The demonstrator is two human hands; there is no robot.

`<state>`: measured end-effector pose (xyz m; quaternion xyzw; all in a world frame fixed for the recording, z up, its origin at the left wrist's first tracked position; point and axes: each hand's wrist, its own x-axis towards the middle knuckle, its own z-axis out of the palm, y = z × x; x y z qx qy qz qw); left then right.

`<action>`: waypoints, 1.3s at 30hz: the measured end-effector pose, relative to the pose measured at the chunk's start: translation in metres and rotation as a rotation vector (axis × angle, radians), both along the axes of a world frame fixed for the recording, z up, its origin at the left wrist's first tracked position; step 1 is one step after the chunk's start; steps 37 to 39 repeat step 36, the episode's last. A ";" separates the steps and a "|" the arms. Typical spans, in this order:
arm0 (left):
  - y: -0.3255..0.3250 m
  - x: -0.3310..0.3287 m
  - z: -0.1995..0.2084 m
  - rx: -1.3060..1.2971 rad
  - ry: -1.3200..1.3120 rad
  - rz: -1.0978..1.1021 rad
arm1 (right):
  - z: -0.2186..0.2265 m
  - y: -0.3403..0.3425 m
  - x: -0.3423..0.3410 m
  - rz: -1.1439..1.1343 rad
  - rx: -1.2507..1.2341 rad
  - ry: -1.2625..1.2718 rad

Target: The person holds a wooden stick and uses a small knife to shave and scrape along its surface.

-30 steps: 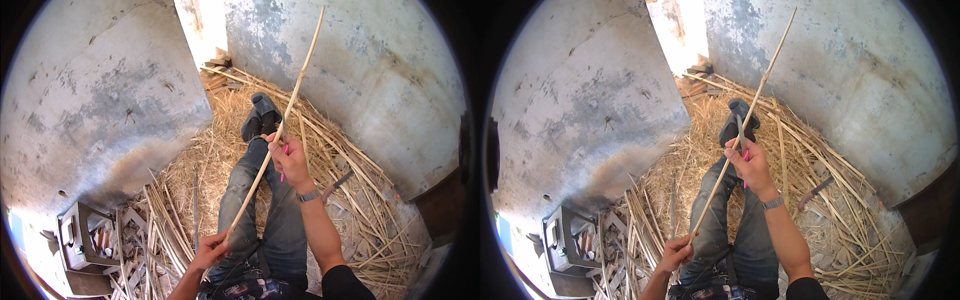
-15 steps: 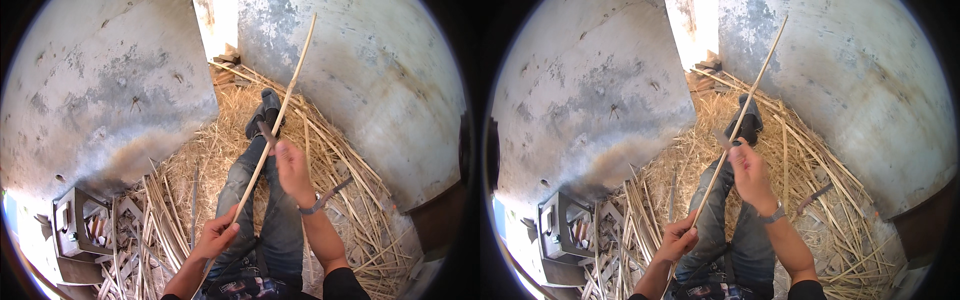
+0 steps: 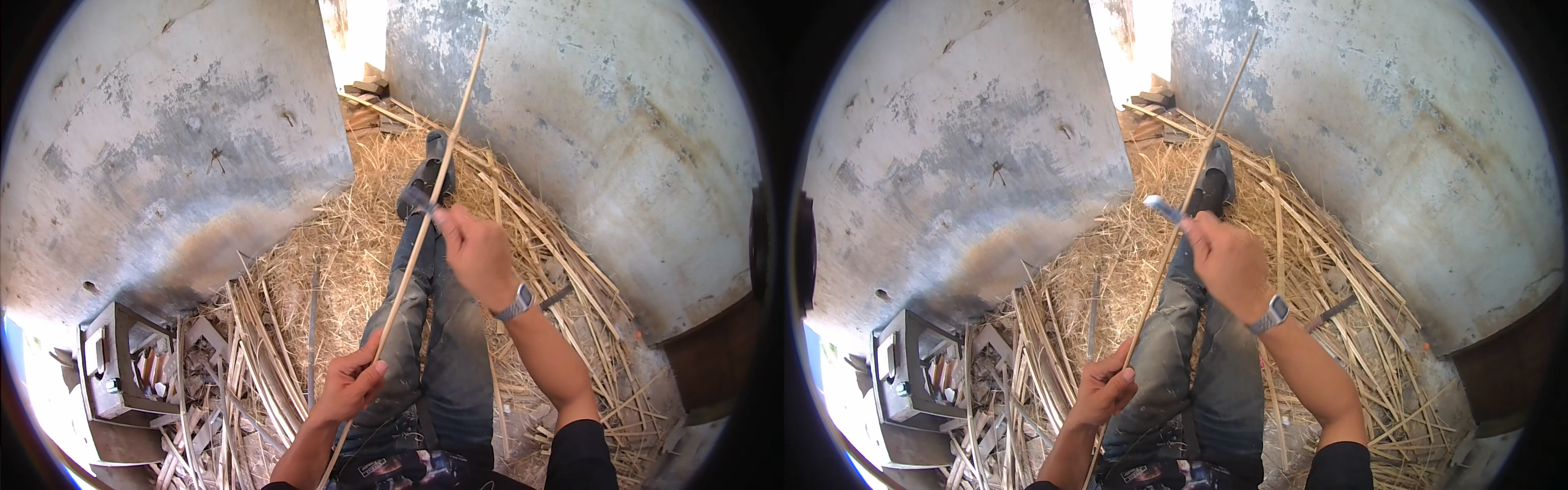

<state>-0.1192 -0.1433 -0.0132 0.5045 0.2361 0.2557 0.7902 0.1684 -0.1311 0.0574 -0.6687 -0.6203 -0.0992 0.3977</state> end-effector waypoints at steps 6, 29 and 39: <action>0.008 0.003 0.007 0.035 -0.005 0.052 | -0.013 -0.025 -0.038 0.161 -0.054 -0.020; 0.011 0.007 0.005 0.139 0.019 0.078 | -0.018 -0.051 -0.050 0.305 -0.104 0.111; -0.005 0.009 0.008 0.460 0.272 0.136 | 0.019 -0.012 0.029 -0.061 0.052 0.282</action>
